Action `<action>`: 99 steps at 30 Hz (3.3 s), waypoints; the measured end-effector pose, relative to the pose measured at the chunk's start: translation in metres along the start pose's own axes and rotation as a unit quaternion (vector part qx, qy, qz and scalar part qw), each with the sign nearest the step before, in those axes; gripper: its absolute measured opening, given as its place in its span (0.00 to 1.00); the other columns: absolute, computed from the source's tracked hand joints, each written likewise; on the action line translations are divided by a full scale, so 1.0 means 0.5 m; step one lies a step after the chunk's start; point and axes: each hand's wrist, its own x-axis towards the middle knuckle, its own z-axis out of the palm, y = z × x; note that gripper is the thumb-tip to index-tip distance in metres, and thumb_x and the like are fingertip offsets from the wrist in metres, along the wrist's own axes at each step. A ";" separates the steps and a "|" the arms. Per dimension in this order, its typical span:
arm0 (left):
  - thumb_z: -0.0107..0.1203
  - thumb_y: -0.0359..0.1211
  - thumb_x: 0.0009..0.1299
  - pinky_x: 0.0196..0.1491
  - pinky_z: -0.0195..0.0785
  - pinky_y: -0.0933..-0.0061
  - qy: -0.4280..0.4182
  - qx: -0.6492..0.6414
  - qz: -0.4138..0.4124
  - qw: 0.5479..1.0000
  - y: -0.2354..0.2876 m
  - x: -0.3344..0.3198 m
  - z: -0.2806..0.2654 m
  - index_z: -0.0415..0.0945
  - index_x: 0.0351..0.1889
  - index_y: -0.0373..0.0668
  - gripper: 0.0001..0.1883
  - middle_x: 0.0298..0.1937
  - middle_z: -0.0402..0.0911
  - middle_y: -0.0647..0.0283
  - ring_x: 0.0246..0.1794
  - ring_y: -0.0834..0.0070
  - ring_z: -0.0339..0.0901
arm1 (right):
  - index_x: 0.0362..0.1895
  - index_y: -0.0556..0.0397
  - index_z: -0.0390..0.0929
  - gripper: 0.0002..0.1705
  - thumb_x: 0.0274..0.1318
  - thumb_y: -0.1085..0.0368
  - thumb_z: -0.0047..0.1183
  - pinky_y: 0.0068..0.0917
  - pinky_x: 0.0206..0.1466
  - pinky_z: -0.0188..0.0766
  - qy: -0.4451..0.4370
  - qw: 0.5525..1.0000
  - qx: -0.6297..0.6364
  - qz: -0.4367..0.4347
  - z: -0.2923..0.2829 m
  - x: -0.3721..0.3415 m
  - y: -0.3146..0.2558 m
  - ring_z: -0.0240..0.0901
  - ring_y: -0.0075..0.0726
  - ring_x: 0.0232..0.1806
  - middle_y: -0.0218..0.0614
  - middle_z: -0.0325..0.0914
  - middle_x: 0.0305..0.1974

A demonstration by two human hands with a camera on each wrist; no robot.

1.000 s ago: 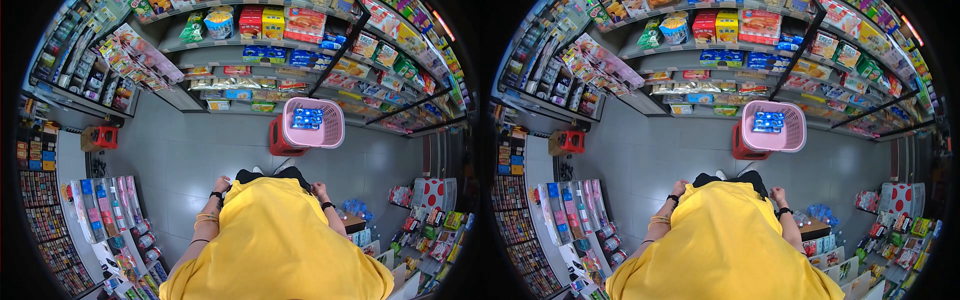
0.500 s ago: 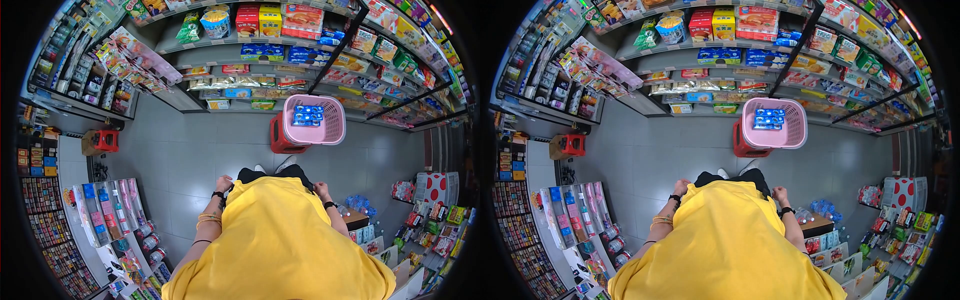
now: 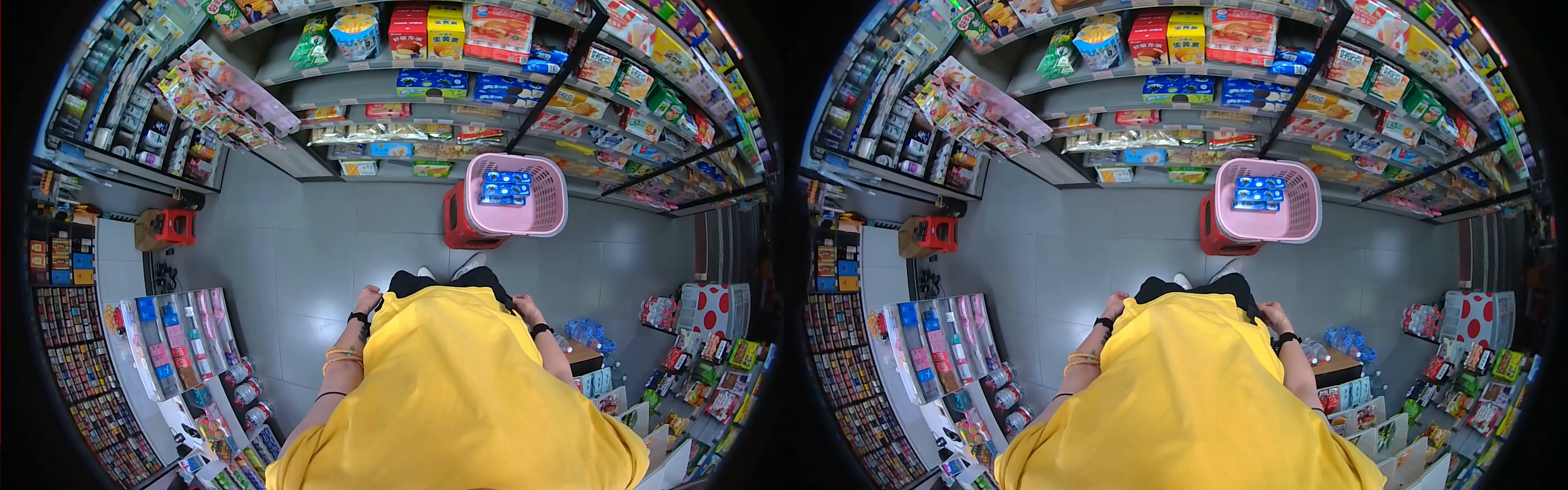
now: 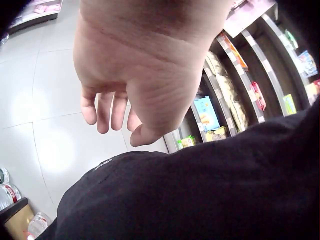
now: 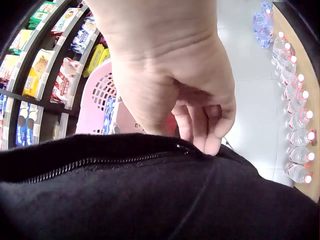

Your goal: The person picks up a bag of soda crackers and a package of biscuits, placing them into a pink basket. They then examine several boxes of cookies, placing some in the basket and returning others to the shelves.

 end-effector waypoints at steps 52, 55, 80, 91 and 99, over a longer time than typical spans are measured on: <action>0.59 0.39 0.62 0.53 0.74 0.63 0.032 0.052 0.001 0.998 0.012 0.006 -0.010 0.81 0.39 0.41 0.13 0.42 0.86 0.53 0.47 0.58 0.83 | 0.38 0.47 0.78 0.08 0.60 0.60 0.59 0.21 0.26 0.69 0.044 0.991 -0.124 0.027 0.055 -0.061 -0.146 0.74 0.25 0.24 0.27 0.78 0.26; 0.58 0.39 0.62 0.54 0.73 0.63 0.016 0.046 -0.007 0.999 0.023 -0.002 -0.018 0.80 0.39 0.41 0.13 0.43 0.85 0.51 0.48 0.57 0.82 | 0.38 0.50 0.76 0.07 0.61 0.61 0.57 0.19 0.22 0.67 0.084 0.993 -0.082 -0.011 0.021 -0.023 -0.099 0.73 0.25 0.21 0.31 0.77 0.26; 0.59 0.39 0.63 0.50 0.74 0.63 0.016 0.039 -0.004 0.999 0.028 0.013 -0.010 0.81 0.39 0.40 0.13 0.40 0.86 0.52 0.44 0.58 0.83 | 0.34 0.53 0.79 0.06 0.61 0.64 0.54 0.22 0.24 0.63 0.104 0.992 -0.069 -0.016 0.020 -0.006 -0.023 0.66 0.22 0.20 0.26 0.74 0.23; 0.59 0.40 0.62 0.50 0.74 0.64 0.009 0.025 -0.033 0.999 -0.002 0.010 0.006 0.81 0.38 0.41 0.13 0.39 0.86 0.54 0.43 0.61 0.84 | 0.35 0.53 0.79 0.06 0.62 0.64 0.54 0.22 0.26 0.66 0.104 0.991 -0.083 -0.013 0.017 -0.006 -0.015 0.68 0.23 0.22 0.27 0.75 0.25; 0.59 0.39 0.62 0.50 0.74 0.64 -0.003 0.012 -0.031 0.999 -0.023 0.010 0.014 0.81 0.38 0.40 0.13 0.39 0.86 0.53 0.43 0.60 0.83 | 0.35 0.53 0.80 0.07 0.61 0.63 0.55 0.23 0.28 0.67 0.105 0.989 -0.102 -0.011 0.020 -0.019 -0.013 0.67 0.24 0.23 0.27 0.75 0.26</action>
